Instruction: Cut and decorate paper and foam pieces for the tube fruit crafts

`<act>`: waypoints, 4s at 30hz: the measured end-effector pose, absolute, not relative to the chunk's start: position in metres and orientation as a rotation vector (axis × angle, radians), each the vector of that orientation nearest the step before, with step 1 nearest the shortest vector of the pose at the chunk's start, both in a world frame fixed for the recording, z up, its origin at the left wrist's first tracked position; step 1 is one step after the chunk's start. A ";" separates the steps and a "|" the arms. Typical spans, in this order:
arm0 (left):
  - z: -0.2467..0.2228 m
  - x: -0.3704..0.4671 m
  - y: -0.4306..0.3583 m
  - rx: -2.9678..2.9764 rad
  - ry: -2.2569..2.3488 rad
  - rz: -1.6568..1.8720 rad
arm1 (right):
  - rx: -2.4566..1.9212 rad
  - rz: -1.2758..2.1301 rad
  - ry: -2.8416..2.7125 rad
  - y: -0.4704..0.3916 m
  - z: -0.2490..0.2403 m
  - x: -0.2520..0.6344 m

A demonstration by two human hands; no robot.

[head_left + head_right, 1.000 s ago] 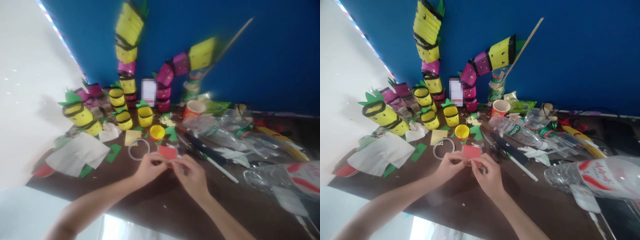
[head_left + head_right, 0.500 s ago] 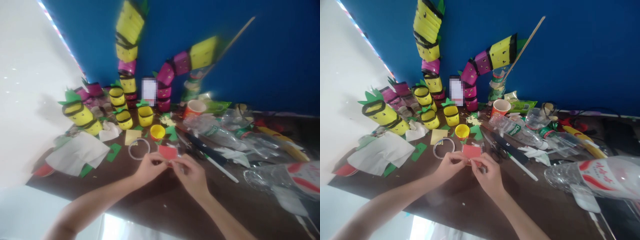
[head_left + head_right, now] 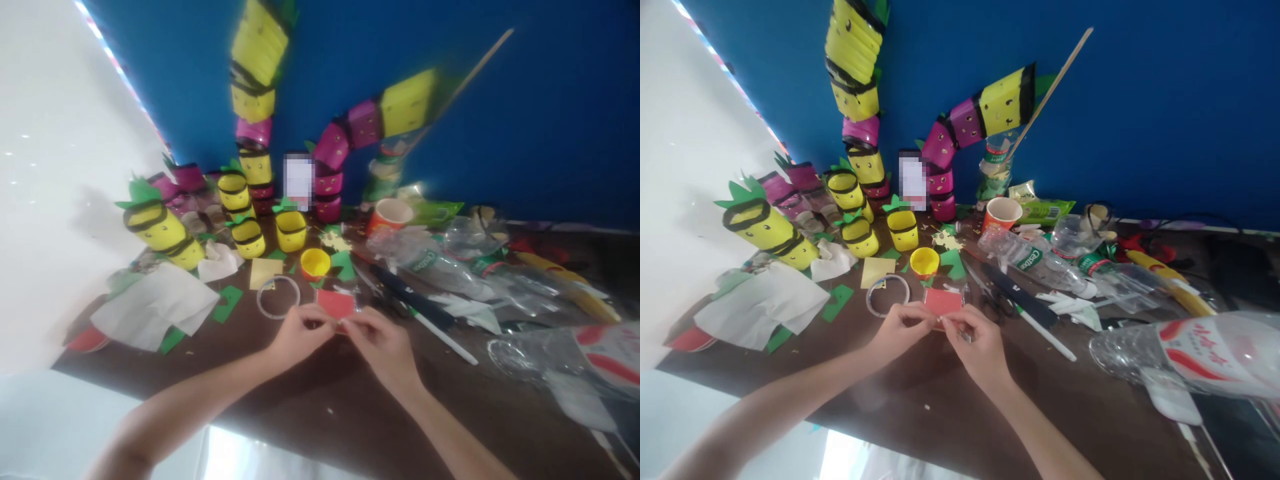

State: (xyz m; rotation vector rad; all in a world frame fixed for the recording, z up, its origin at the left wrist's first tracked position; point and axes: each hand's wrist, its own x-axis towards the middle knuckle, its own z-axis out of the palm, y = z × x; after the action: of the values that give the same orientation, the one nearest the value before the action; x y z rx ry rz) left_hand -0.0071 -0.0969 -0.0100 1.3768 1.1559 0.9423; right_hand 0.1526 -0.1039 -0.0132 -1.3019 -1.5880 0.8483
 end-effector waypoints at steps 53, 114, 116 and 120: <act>-0.009 -0.004 -0.098 1.214 1.195 0.912 | -0.968 -0.104 -2.233 -0.110 -0.021 0.161; 0.080 -0.062 0.080 2.163 1.823 0.493 | -1.486 1.135 -1.119 -0.092 -0.021 0.170; 0.076 -0.061 0.084 2.176 1.836 0.469 | -1.482 1.152 -1.098 -0.092 -0.020 0.171; 0.074 -0.063 0.086 2.199 1.825 0.528 | -1.466 1.166 -1.097 -0.093 -0.017 0.172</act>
State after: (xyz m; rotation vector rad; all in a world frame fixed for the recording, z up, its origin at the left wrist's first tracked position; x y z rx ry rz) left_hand -0.0634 0.0864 0.0738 2.1988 1.8252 0.5284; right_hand 0.1717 -0.0928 -0.0174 -1.4665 -1.0975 1.1661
